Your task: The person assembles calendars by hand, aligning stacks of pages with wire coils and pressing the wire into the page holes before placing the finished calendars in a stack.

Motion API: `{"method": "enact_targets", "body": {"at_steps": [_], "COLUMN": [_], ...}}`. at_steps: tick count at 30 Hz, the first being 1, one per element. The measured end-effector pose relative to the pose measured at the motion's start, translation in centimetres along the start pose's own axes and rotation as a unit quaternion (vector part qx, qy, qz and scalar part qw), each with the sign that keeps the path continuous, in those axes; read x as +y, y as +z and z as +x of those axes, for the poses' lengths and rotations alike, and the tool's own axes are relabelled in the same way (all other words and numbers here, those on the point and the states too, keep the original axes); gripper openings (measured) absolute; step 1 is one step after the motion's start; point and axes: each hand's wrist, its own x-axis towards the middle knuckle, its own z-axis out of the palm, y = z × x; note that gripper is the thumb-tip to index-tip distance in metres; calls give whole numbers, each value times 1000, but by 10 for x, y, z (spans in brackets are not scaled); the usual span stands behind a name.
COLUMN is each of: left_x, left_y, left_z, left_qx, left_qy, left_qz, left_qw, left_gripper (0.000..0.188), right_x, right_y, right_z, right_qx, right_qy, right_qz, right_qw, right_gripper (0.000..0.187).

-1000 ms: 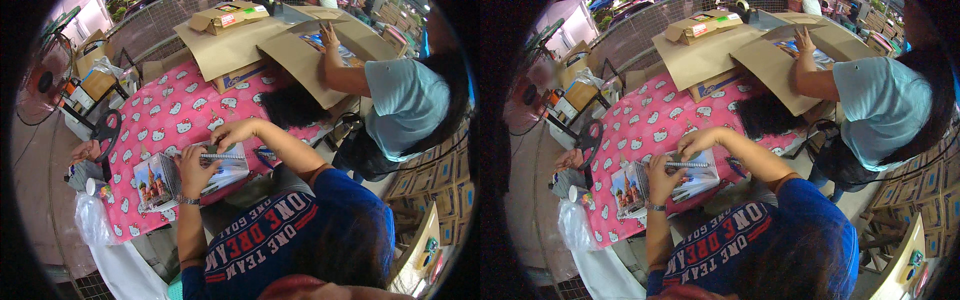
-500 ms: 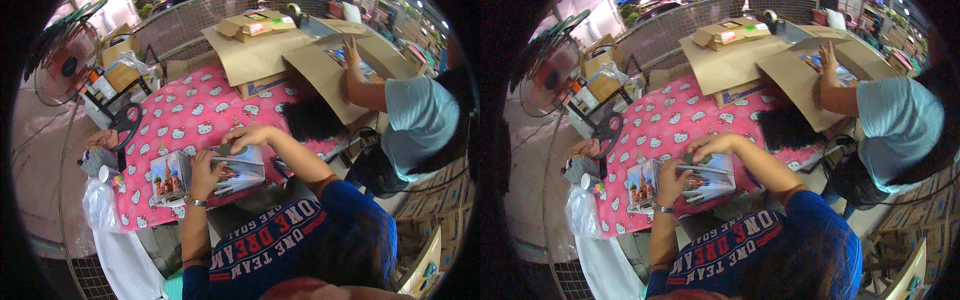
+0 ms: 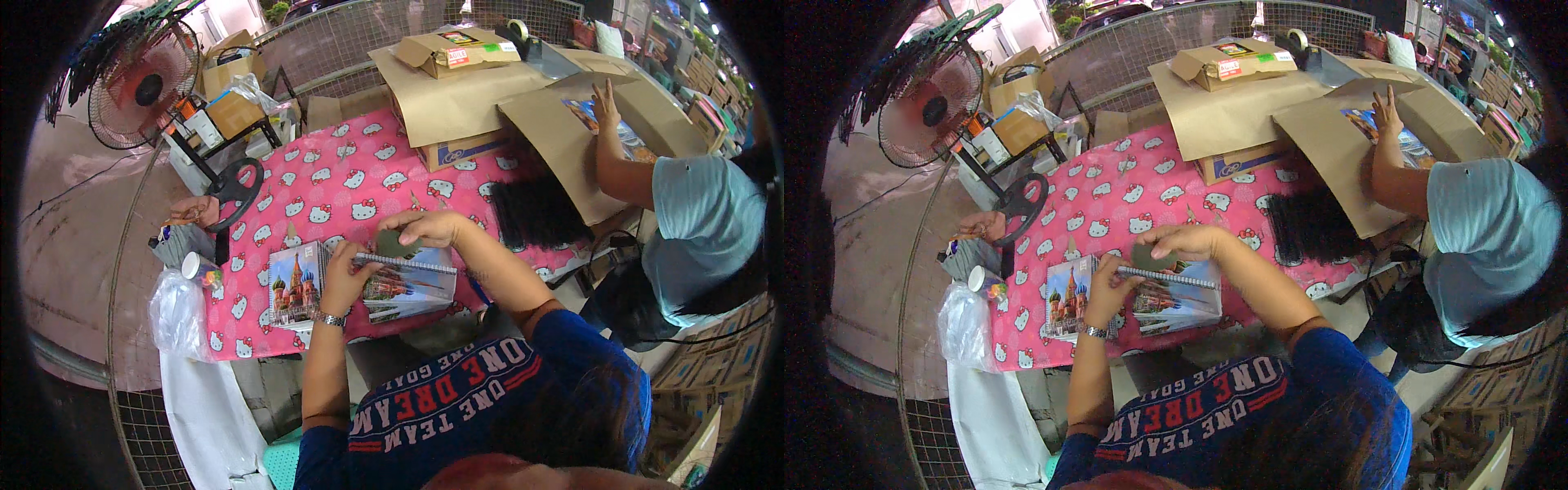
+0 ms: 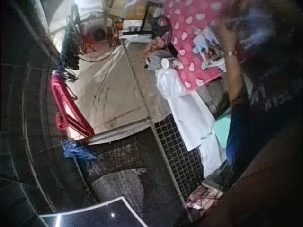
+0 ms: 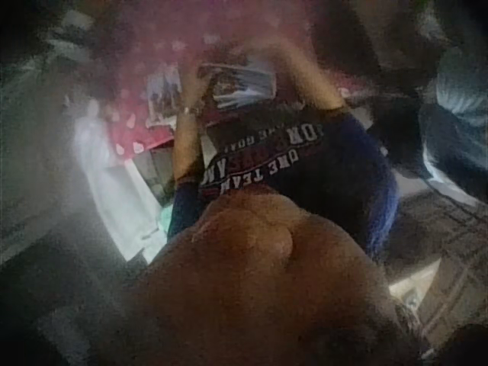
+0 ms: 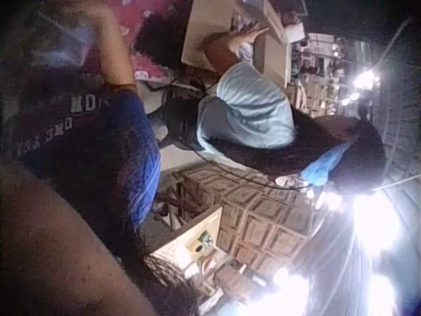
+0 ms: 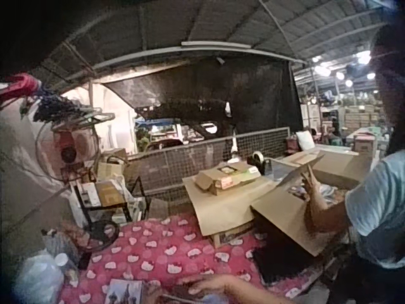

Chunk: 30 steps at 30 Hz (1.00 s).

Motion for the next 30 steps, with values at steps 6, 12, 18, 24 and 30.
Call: {"method": "enact_targets", "body": {"at_steps": [6,12,18,24,30], "left_x": [13,18,-7,5,21], "left_y": [6,11,34,31,35], "left_z": [5,7,-5,-24,-18], "left_qx": [-15,6,100,142,211], "left_qy": [-7,-7,-69,-149,-103], "left_qz": [-79,-42,-146,-128,-104], "left_qw": [997,999,982,970,967], "left_gripper": [31,26,23,18,25], "right_x": [-3,8,88,178,225], "right_y": [1,-21,-104,-69,15], "right_z": [-7,-11,-89,-133,-155], "right_qx": [41,212,603,648,452], "right_qy": [-4,106,259,53,194], "right_qz": [-44,-396,-465,-516,-727], "right_qw": [998,887,594,558,479], "right_gripper": [40,47,57,81,69]}}
